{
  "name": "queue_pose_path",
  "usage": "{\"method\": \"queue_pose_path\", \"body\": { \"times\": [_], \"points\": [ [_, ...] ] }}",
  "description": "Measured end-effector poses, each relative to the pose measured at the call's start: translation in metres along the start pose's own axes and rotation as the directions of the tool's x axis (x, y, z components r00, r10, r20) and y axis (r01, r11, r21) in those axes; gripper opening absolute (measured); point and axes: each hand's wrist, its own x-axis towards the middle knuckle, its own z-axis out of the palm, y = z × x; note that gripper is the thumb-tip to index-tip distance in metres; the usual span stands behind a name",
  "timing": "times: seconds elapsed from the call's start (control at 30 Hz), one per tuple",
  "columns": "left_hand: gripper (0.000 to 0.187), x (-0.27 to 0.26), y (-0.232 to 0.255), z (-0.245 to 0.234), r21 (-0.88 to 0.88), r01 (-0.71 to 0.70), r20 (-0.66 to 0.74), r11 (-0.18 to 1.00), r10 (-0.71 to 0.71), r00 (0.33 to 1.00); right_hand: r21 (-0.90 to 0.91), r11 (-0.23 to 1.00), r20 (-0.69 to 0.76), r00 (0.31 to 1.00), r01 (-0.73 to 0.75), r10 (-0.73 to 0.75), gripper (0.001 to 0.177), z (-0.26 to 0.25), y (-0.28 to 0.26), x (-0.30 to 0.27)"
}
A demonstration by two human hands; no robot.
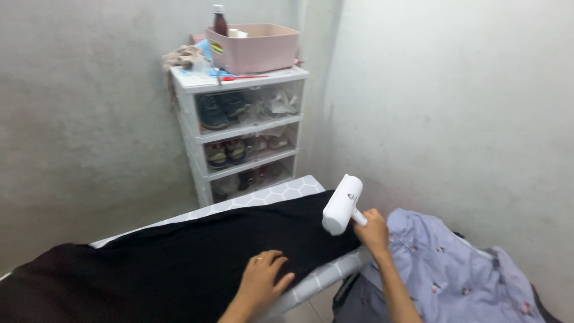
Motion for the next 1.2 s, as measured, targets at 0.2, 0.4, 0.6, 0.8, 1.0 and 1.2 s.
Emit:
{"method": "queue_pose_path", "body": {
  "times": [0.2, 0.4, 0.6, 0.8, 1.0, 1.2],
  "points": [
    [0.052, -0.064, -0.071, -0.056, 0.178, 0.360, -0.175, 0.916, -0.330, 0.928, 0.212, 0.969, 0.152, 0.975, 0.127, -0.161, 0.012, 0.008, -0.113, -0.021],
    [0.048, -0.179, -0.135, -0.152, 0.288, 0.707, -0.517, 0.646, -0.517, 0.683, 0.391, 0.877, 0.306, 0.859, 0.280, -0.411, 0.009, 0.048, -0.258, -0.065],
    [0.068, -0.327, -0.185, -0.222, 0.133, 0.974, -0.829, 0.184, -0.517, 0.211, 0.521, 0.770, 0.334, 0.742, 0.368, -0.581, 0.011, 0.091, -0.391, -0.126],
    [0.075, -0.385, -0.213, -0.215, -0.056, 0.971, -0.834, 0.232, -0.545, 0.082, 0.574, 0.751, 0.340, 0.740, 0.326, -0.580, 0.012, 0.117, -0.469, -0.165],
    [0.027, -0.408, -0.171, -0.209, -0.060, 0.964, -0.794, 0.261, -0.598, 0.112, 0.523, 0.819, 0.402, 0.779, 0.237, -0.481, 0.014, 0.146, -0.492, -0.168],
    [0.030, -0.454, -0.128, -0.229, -0.007, 0.998, -0.644, 0.063, -0.764, 0.043, 0.462, 0.875, 0.448, 0.813, 0.146, -0.373, 0.016, 0.181, -0.496, -0.167]
  ]
}}
